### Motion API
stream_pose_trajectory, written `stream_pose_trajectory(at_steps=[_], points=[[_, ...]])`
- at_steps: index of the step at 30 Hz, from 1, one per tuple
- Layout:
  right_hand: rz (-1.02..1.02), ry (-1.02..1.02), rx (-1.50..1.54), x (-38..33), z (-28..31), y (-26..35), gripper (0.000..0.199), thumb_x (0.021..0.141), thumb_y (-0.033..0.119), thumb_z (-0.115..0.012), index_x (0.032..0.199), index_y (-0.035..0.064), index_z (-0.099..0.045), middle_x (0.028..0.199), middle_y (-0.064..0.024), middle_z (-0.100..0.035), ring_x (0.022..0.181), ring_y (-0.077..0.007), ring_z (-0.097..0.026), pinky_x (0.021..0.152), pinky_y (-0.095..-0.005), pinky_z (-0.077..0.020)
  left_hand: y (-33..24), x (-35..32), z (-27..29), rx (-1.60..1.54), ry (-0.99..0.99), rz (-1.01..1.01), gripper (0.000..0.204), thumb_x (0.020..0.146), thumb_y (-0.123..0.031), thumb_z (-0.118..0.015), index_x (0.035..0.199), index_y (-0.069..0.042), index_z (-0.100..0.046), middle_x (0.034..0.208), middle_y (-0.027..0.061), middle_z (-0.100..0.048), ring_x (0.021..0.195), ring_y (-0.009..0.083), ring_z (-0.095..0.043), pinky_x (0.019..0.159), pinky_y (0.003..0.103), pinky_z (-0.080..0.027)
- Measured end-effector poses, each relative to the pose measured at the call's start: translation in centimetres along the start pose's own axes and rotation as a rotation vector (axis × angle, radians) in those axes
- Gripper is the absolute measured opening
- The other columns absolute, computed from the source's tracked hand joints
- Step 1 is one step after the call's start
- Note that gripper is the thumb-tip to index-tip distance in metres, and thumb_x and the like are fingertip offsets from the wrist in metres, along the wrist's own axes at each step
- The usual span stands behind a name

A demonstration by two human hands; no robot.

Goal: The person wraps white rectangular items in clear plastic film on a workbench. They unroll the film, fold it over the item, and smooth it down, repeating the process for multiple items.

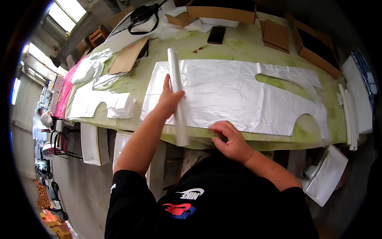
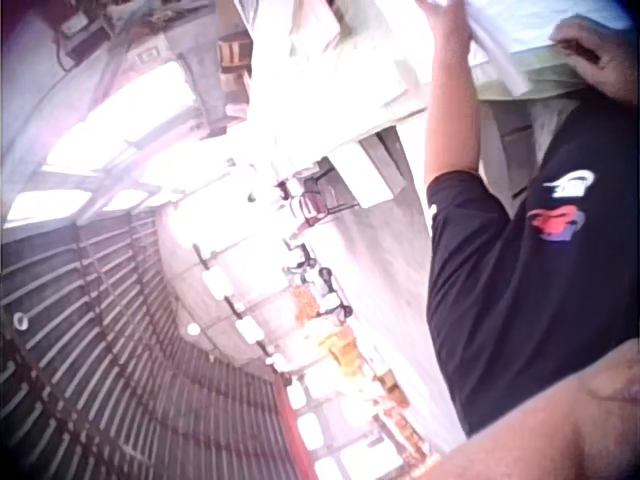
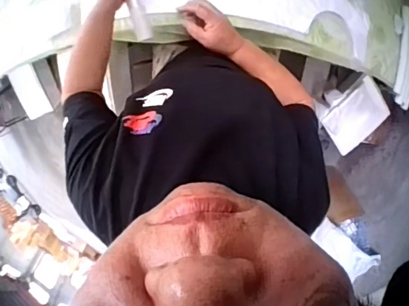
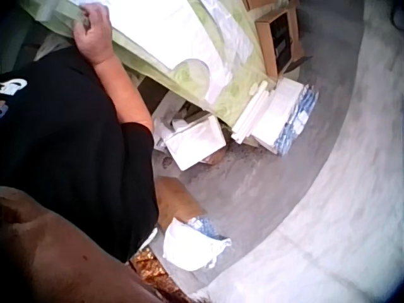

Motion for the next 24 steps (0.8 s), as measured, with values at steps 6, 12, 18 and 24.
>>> stream_pose_trajectory(at_steps=[6, 12, 18, 24], points=[[-0.299, 0.114, 0.109, 0.4, -0.1, -0.5, 0.077, 0.096, 0.024, -0.073, 0.161, 0.0139, -0.034, 0.143, -0.0218, -0.055, 0.13, -0.0307, -0.056, 0.109, -0.0374, -0.0464, -1.8, -4.2, -10.9, -0.557, 0.184, -0.005, 0.107, 0.085, 0.005, -0.06, 0.168, -0.028, 0.0, 0.121, 0.0147, -0.056, 0.088, 0.0199, -0.062, 0.069, 0.038, -0.058], [-0.407, 0.139, -0.032, -1.0, 1.8, -1.0, 0.084, 0.092, 0.02, -0.071, 0.164, 0.0148, -0.028, 0.15, -0.0248, -0.051, 0.136, -0.0355, -0.053, 0.113, -0.0391, -0.0422, -1.4, -3.0, -14.6, -0.118, 0.263, -0.144, 0.088, 0.086, -0.012, -0.067, 0.165, -0.021, -0.028, 0.158, 0.019, -0.036, 0.126, 0.033, -0.056, 0.104, 0.043, -0.05], [-0.589, 0.255, -0.314, -3.2, 5.2, -0.1, 0.083, 0.087, 0.031, -0.069, 0.162, 0.0247, -0.033, 0.119, -0.0287, -0.064, 0.109, -0.0447, -0.064, 0.1, -0.0469, -0.0511, -4.7, 1.1, -17.0, 0.776, 0.178, -0.395, 0.065, 0.086, -0.048, -0.072, 0.142, -0.017, -0.063, 0.171, 0.0195, -0.019, 0.155, 0.05, -0.013, 0.122, 0.059, -0.023], [-0.594, 0.248, -0.364, -5.9, 6.6, 0.4, 0.079, 0.088, 0.028, -0.068, 0.16, 0.0328, -0.036, 0.115, -0.025, -0.065, 0.104, -0.0427, -0.065, 0.095, -0.046, -0.0532, -3.5, 8.6, -16.1, 0.039, 0.297, -0.37, 0.056, 0.092, -0.036, -0.07, 0.144, -0.017, -0.063, 0.167, 0.0161, -0.032, 0.152, 0.0367, -0.032, 0.122, 0.045, -0.031]])
Point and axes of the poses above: each hand's wrist, its own x-axis towards the middle knuckle, its own z-axis out of the back of the hand, y = z × x, the point moved 7 cm from there along x, towards the middle knuckle
